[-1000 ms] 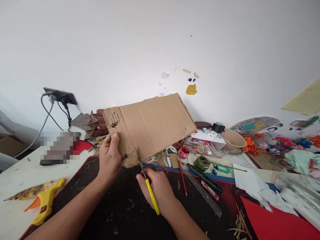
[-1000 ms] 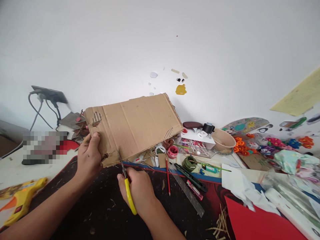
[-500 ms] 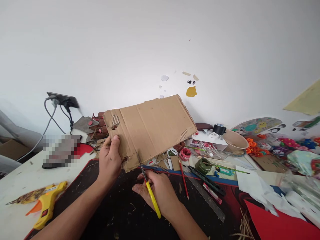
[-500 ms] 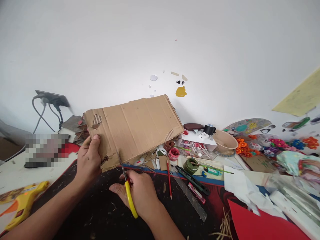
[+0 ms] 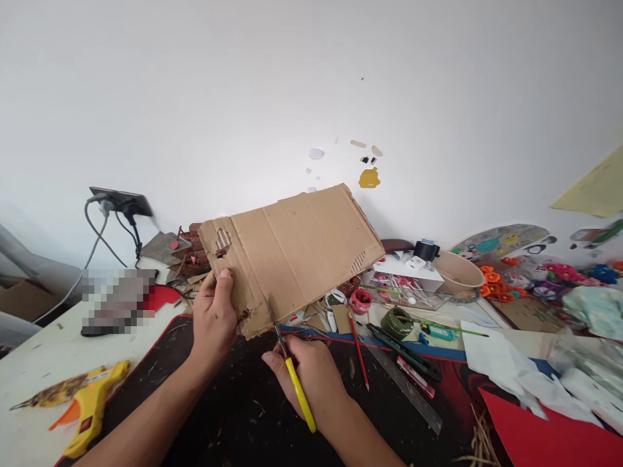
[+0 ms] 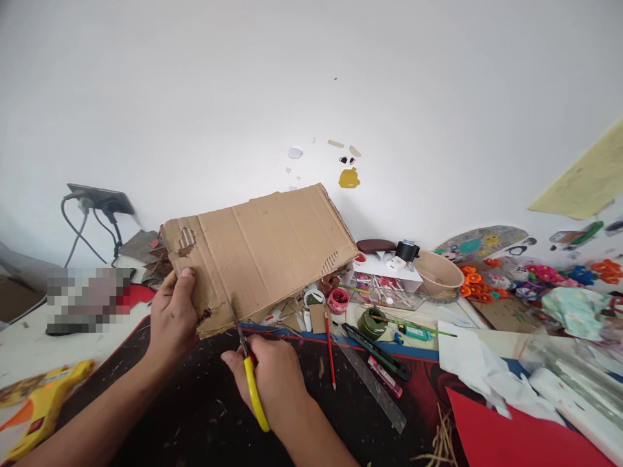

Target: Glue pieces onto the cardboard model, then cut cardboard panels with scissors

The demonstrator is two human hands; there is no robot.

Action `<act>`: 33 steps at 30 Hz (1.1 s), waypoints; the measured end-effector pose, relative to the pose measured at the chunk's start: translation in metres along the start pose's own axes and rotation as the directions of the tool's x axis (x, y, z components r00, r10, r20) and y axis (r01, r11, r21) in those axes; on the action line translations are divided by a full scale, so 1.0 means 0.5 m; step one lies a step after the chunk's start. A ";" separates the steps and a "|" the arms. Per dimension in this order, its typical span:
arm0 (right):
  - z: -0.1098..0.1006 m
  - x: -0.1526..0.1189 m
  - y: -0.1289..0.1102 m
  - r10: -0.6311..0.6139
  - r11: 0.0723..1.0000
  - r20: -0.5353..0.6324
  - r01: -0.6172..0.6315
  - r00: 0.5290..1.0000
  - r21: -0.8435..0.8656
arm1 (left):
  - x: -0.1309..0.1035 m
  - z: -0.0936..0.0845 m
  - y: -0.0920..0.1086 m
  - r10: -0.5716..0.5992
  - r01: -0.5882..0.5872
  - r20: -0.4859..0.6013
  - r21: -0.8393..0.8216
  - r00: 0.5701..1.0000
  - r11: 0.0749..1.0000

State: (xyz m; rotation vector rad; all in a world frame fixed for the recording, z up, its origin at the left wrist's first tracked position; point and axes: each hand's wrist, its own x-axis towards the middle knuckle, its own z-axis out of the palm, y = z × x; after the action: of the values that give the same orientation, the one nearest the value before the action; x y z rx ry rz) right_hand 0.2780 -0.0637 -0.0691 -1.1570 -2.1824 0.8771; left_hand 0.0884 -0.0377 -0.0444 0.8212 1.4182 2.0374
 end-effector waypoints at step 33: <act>-0.008 -0.003 0.014 -0.008 0.989 0.088 -0.005 0.996 0.146 | -0.004 -0.001 0.000 0.044 -0.044 0.014 0.017 0.999 0.999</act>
State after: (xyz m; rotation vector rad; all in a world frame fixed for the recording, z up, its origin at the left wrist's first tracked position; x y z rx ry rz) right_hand 0.2853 -0.0608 -0.0718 -1.0643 -2.1476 1.0868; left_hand 0.0896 -0.0395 -0.0450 0.8793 1.4238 2.0507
